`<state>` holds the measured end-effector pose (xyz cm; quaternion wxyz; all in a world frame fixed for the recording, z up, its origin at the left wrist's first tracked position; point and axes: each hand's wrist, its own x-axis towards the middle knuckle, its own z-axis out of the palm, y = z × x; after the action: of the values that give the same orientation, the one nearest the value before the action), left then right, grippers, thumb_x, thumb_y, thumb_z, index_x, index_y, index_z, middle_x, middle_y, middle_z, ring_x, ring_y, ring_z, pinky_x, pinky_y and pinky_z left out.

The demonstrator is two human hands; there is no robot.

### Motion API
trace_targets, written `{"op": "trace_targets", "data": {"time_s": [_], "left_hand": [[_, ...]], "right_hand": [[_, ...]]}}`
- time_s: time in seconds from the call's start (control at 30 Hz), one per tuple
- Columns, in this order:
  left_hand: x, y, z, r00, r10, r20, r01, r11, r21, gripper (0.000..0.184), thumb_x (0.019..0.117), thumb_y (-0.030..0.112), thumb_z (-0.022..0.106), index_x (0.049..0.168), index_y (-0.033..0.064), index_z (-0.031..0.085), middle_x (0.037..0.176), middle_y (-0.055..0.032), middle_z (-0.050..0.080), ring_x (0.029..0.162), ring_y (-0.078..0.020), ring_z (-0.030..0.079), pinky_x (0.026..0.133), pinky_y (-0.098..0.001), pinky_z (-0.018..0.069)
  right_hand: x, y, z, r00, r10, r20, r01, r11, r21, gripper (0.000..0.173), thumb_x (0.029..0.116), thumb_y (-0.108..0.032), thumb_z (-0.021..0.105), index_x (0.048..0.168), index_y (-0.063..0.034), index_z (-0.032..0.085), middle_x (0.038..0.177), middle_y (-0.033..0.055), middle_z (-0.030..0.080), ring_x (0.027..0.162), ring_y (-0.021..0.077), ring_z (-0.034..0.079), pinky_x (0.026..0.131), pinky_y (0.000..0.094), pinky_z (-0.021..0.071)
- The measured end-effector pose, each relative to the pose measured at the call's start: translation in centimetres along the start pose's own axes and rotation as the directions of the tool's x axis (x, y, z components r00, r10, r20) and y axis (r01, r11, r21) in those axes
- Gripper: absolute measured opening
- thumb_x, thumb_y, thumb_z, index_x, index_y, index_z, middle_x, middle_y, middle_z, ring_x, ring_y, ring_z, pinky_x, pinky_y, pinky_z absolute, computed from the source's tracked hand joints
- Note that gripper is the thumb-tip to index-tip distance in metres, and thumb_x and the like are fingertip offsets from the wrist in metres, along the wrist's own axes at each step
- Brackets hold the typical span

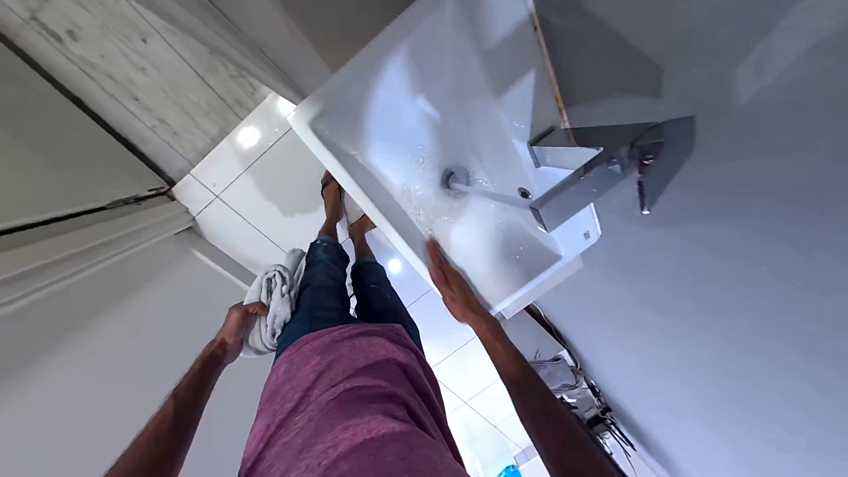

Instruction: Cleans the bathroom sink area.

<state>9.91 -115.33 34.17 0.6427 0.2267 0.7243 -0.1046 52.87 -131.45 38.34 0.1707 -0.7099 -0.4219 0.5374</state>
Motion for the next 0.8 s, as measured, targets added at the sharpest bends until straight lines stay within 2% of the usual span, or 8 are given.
{"op": "trace_targets", "data": {"time_s": [0.1, 0.2, 0.3, 0.37, 0.47, 0.53, 0.73, 0.8], "left_hand": [[0.7, 1.2, 0.4, 0.997, 0.065, -0.043, -0.063, 0.997, 0.045, 0.025, 0.0785, 0.012, 0.062, 0.103, 0.0057, 0.060, 0.081, -0.0034, 0.067, 0.069, -0.0127, 0.067, 0.060, -0.0341, 0.0566], [0.4, 3.4, 0.7, 0.976, 0.214, -0.042, -0.209, 0.972, 0.105, 0.036, 0.0817, 0.016, 0.067, 0.115, 0.0031, 0.061, 0.092, -0.0062, 0.069, 0.077, -0.0138, 0.068, 0.068, -0.0371, 0.0582], [-1.9, 5.3, -0.2, 0.917, 0.397, 0.042, -0.396, 0.889, 0.229, 0.046, 0.0880, 0.023, 0.073, 0.126, 0.0011, 0.061, 0.108, -0.0093, 0.069, 0.092, -0.0130, 0.068, 0.084, -0.0376, 0.0581], [-3.3, 6.0, -1.3, 0.851, 0.518, 0.081, -0.515, 0.797, 0.314, 0.054, 0.0856, 0.027, 0.077, 0.129, -0.0007, 0.060, 0.116, -0.0137, 0.070, 0.103, -0.0168, 0.069, 0.093, -0.0412, 0.0571], [-5.5, 6.8, -2.7, 0.752, 0.648, 0.123, -0.636, 0.664, 0.392, 0.054, 0.0839, 0.021, 0.078, 0.129, -0.0031, 0.061, 0.119, -0.0160, 0.070, 0.108, -0.0169, 0.069, 0.098, -0.0400, 0.0562], [-7.0, 7.5, -3.2, 0.694, 0.700, 0.168, -0.694, 0.588, 0.416, 0.049, 0.0847, 0.011, 0.074, 0.128, -0.0065, 0.060, 0.118, -0.0182, 0.070, 0.107, -0.0162, 0.069, 0.099, -0.0385, 0.0548], [-7.8, 10.3, -4.2, 0.456, 0.841, 0.291, -0.862, 0.335, 0.380, 0.046, 0.0865, 0.017, 0.068, 0.125, -0.0078, 0.062, 0.116, -0.0166, 0.071, 0.108, -0.0143, 0.068, 0.100, -0.0368, 0.0543], [-7.5, 11.6, -4.9, 0.357, 0.862, 0.361, -0.914, 0.243, 0.325, 0.050, 0.0893, 0.020, 0.068, 0.130, -0.0073, 0.060, 0.123, -0.0164, 0.069, 0.114, -0.0150, 0.067, 0.104, -0.0374, 0.0526]], "right_hand": [[-5.5, 0.1, -3.0, 0.976, 0.178, 0.130, -0.161, 0.978, -0.130, 0.057, 0.1118, -0.040, 0.035, 0.157, -0.0064, 0.042, 0.160, 0.0121, 0.045, 0.147, 0.0207, 0.045, 0.122, 0.0422, 0.0356], [-5.5, -4.7, -7.1, 0.947, -0.003, -0.321, -0.082, 0.965, -0.248, 0.030, 0.1051, -0.025, 0.053, 0.111, -0.0111, 0.078, 0.099, 0.0050, 0.078, 0.091, 0.0178, 0.075, 0.085, 0.0442, 0.0606], [-3.8, -9.3, -10.9, 0.345, -0.511, -0.787, 0.162, 0.859, -0.486, 0.011, 0.0936, -0.019, 0.071, 0.094, -0.0082, 0.075, 0.097, 0.0069, 0.077, 0.092, 0.0159, 0.073, 0.081, 0.0357, 0.0609], [-2.6, -11.3, -13.1, 0.163, -0.564, -0.810, 0.045, 0.824, -0.565, 0.029, 0.0973, -0.025, 0.067, 0.119, -0.0066, 0.062, 0.126, 0.0112, 0.064, 0.119, 0.0207, 0.060, 0.100, 0.0375, 0.0503], [-0.8, -10.6, -12.1, 0.398, -0.432, -0.809, -0.159, 0.837, -0.524, 0.068, 0.1033, -0.037, 0.055, 0.160, -0.0063, 0.033, 0.170, 0.0144, 0.025, 0.156, 0.0314, 0.023, 0.121, 0.0590, 0.0251], [-0.7, -9.9, -9.5, 0.445, -0.418, -0.792, -0.164, 0.831, -0.531, 0.066, 0.1051, -0.041, 0.051, 0.161, -0.0105, 0.034, 0.170, 0.0109, 0.025, 0.159, 0.0280, 0.018, 0.123, 0.0664, 0.0143], [-3.7, -11.9, -7.9, 0.126, -0.360, -0.924, -0.071, 0.926, -0.370, 0.043, 0.1035, -0.034, 0.052, 0.131, -0.0023, 0.060, 0.157, 0.0206, 0.043, 0.145, 0.0328, 0.041, 0.117, 0.0507, 0.0349], [-2.6, -9.4, -7.3, 0.265, -0.215, -0.940, -0.167, 0.950, -0.264, 0.047, 0.1031, -0.033, 0.054, 0.134, 0.0016, 0.057, 0.157, 0.0230, 0.042, 0.144, 0.0351, 0.043, 0.117, 0.0508, 0.0383]]}}
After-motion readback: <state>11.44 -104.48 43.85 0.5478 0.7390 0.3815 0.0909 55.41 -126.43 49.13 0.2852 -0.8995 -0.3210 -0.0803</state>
